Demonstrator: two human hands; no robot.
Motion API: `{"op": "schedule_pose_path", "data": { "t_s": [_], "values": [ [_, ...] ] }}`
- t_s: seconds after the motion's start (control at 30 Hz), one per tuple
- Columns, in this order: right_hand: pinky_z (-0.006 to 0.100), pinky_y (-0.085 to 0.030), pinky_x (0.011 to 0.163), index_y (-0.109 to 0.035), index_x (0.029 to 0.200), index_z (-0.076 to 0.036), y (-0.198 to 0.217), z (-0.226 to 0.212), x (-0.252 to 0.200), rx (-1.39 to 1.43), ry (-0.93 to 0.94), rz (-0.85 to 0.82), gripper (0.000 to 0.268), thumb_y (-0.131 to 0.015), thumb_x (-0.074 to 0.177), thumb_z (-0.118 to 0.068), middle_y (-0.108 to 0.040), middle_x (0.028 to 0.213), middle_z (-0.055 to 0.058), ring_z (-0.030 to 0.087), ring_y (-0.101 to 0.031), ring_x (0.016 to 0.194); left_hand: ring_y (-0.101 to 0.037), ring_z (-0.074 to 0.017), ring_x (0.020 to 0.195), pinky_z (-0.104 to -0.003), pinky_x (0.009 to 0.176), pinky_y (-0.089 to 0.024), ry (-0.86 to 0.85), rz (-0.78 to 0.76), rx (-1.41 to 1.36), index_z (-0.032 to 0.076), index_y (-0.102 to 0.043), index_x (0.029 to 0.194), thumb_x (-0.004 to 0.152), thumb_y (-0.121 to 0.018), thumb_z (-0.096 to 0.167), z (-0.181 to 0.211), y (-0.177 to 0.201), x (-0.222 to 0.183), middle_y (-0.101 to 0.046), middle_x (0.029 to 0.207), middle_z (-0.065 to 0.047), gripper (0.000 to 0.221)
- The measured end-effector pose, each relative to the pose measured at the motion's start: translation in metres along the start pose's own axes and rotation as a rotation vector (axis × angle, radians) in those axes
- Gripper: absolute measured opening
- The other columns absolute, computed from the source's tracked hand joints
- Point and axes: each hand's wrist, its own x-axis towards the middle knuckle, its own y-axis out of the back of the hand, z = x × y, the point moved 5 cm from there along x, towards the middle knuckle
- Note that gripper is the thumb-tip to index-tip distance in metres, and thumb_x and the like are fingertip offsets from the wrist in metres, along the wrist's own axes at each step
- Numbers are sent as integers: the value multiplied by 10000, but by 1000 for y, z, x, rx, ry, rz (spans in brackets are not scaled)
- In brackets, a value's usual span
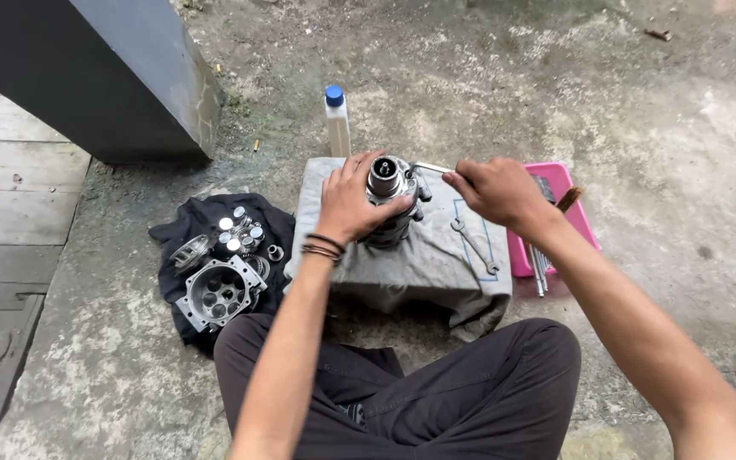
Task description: Disassembling and inspecting a mechanical engine component using allen keys and other hand tools
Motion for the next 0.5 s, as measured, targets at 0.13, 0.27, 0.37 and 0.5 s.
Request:
{"op": "schedule_pose_path", "data": {
  "t_s": [0.13, 0.27, 0.37, 0.5],
  "values": [
    [603, -522, 737, -640, 862, -163, 20, -6, 5, 26, -33, -52, 385, -506, 1019, -488, -604, 637, 277, 526, -674, 793, -527, -484, 1280, -537, 1052, -423, -139, -142, 63, 252, -300, 1573, 525, -835, 725, -12, 9, -8, -496, 1430, -204, 1268],
    [606, -495, 679, -628, 811, -142, 15, 1, 7, 61, 35, 1, 362, -545, 997, -441, -584, 578, 252, 523, -662, 713, -647, -343, 1087, -444, 927, -492, -232, 11, 225, 307, -320, 1574, 467, -817, 752, -42, -11, -4, -612, 1210, -80, 1293],
    [560, -504, 641, -604, 794, -169, 9, 6, 5, -69, 59, 158, 362, -579, 994, -469, -541, 534, 198, 474, -650, 647, -647, -319, 1027, -422, 875, -499, -269, 94, 243, 257, -340, 1581, 484, -807, 714, -49, -17, 1, -639, 1148, -80, 1277],
    [439, -508, 569, -524, 739, -201, -5, 14, -2, -268, 124, 416, 438, -601, 1026, -522, -511, 490, 90, 352, -648, 532, -629, -304, 997, -415, 852, -508, -284, 135, 226, 213, -383, 1562, 502, -787, 698, -43, -9, -4, -657, 1105, -73, 1234]
  ]
}}
